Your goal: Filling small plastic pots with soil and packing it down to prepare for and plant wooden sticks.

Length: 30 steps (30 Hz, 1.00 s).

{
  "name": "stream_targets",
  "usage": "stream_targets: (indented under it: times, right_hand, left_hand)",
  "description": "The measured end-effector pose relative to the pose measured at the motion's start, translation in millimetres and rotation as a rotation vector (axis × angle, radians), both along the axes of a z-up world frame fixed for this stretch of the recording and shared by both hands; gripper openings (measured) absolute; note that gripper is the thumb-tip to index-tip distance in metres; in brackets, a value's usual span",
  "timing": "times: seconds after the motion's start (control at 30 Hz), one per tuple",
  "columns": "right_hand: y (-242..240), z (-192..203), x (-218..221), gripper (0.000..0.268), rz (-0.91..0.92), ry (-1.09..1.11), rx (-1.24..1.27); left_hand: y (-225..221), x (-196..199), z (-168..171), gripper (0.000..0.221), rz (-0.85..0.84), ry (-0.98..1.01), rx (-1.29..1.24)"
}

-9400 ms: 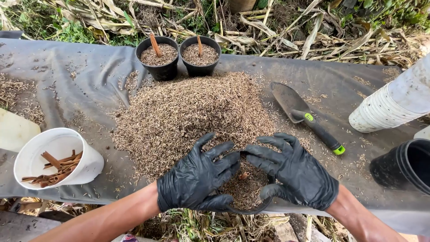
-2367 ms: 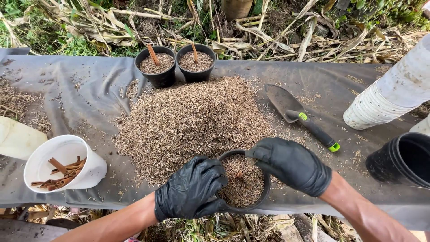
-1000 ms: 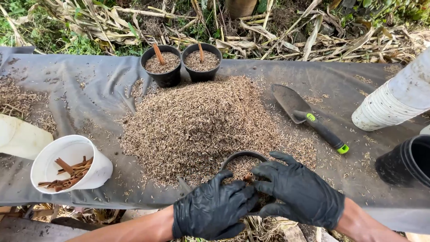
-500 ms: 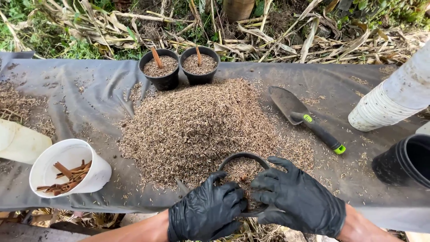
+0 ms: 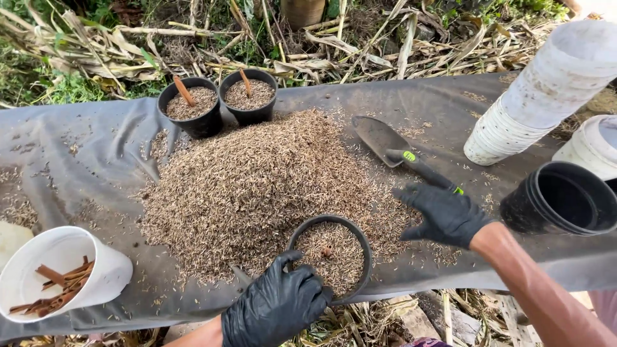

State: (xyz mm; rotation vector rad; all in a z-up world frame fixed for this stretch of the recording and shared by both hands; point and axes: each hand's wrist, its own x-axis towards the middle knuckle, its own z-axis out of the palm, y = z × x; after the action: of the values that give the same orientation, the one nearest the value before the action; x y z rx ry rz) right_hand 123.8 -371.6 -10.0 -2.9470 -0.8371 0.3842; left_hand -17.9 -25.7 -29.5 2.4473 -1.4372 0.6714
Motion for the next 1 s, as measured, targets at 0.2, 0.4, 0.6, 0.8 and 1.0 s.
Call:
stream_targets:
  times: [0.2,0.4,0.6,0.8,1.0]
  right_hand:
    - [18,-36,-10,0.038,0.13,-0.04,0.239]
    - [39,-9,2,0.012,0.176,-0.001,0.303]
    - [50,45,-11,0.029,0.317,-0.273,0.385]
    - [82,53,-31,0.031,0.457,-0.098,0.614]
    - [115,58,-37,0.017,0.625,-0.121,0.647]
  left_hand:
    - [-4,1,2,0.012,0.02,-0.002,0.026]
    - [-6,0,6,0.021,0.019,0.007,0.102]
    - [-3,0,7,0.021,-0.054,0.198,-0.076]
    - [6,10,24,0.038,-0.02,0.165,0.034]
    - [21,18,8,0.046,0.121,0.119,-0.156]
